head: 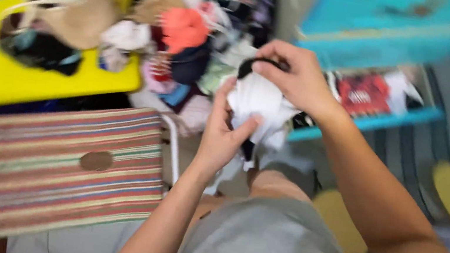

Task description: Sort laundry and organize items into drawers.

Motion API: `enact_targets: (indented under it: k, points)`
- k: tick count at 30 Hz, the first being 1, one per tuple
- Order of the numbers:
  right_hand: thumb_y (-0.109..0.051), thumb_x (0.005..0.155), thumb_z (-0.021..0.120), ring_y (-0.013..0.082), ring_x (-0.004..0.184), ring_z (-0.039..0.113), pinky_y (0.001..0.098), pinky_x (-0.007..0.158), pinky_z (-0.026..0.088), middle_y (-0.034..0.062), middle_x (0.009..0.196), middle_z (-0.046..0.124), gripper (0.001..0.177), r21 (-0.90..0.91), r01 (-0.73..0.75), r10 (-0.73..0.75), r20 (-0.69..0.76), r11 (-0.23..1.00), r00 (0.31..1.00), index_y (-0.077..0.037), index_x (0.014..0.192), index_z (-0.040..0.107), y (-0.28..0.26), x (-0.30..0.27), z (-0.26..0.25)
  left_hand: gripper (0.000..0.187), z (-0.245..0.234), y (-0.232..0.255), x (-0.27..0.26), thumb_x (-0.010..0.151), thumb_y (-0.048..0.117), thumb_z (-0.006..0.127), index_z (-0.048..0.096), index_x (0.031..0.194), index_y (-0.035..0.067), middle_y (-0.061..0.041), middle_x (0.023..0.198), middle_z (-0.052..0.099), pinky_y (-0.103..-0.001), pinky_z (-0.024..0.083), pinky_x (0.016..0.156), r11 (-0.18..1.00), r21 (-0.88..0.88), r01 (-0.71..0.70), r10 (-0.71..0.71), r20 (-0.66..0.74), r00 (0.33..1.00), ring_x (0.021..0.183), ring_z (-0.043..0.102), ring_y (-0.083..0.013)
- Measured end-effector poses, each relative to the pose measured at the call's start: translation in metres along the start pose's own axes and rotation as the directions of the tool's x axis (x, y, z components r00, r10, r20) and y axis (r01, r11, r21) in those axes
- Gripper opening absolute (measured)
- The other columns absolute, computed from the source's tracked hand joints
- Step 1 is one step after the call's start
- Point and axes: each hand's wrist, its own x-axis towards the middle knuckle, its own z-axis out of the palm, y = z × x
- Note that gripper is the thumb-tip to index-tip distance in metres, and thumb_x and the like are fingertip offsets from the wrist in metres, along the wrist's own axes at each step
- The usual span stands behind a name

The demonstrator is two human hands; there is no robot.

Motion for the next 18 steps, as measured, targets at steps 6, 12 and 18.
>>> enact_targets:
  k: [6,12,18]
  points:
    - [-0.012,0.097,0.077,0.0215,0.11,0.066,0.0325,0.098,0.054,0.0154,0.121,0.064,0.029,-0.332,0.111,-0.205,-0.263,0.937,0.943,-0.004,0.123,0.067,0.03,-0.093,-0.038,0.085,0.057,-0.01,-0.011,0.094,-0.004,0.066,0.019,0.164,0.008,-0.012,0.134,0.06,-0.031,0.053,0.1,0.985,-0.135,0.106,-0.091,0.119,0.989,0.117,0.064,-0.0175]
    - [-0.021,0.073,0.085,0.0286,0.109,0.07,0.0384,0.09,0.054,0.0178,0.125,0.069,0.082,-0.067,-0.153,0.156,0.053,0.986,0.986,-0.004,0.145,0.049,0.015,-0.158,-0.085,0.091,0.123,-0.044,0.013,0.091,-0.002,0.071,0.016,0.163,0.006,-0.012,0.11,0.069,-0.03,0.059,0.08,0.971,0.056,0.232,-0.237,0.319,0.918,0.096,0.069,-0.017]
    - [-0.019,0.082,0.082,0.0207,0.087,0.078,0.0344,0.079,0.059,0.01,0.095,0.078,0.041,-0.079,-0.515,0.501,-0.146,0.854,0.853,-0.004,0.119,0.069,0.108,-0.204,-0.123,0.081,0.202,-0.039,0.057,0.087,0.016,0.075,0.035,0.156,0.004,-0.01,0.089,0.073,-0.032,0.056,0.072,0.842,0.484,0.237,-0.437,0.356,0.826,0.079,0.07,-0.0179]
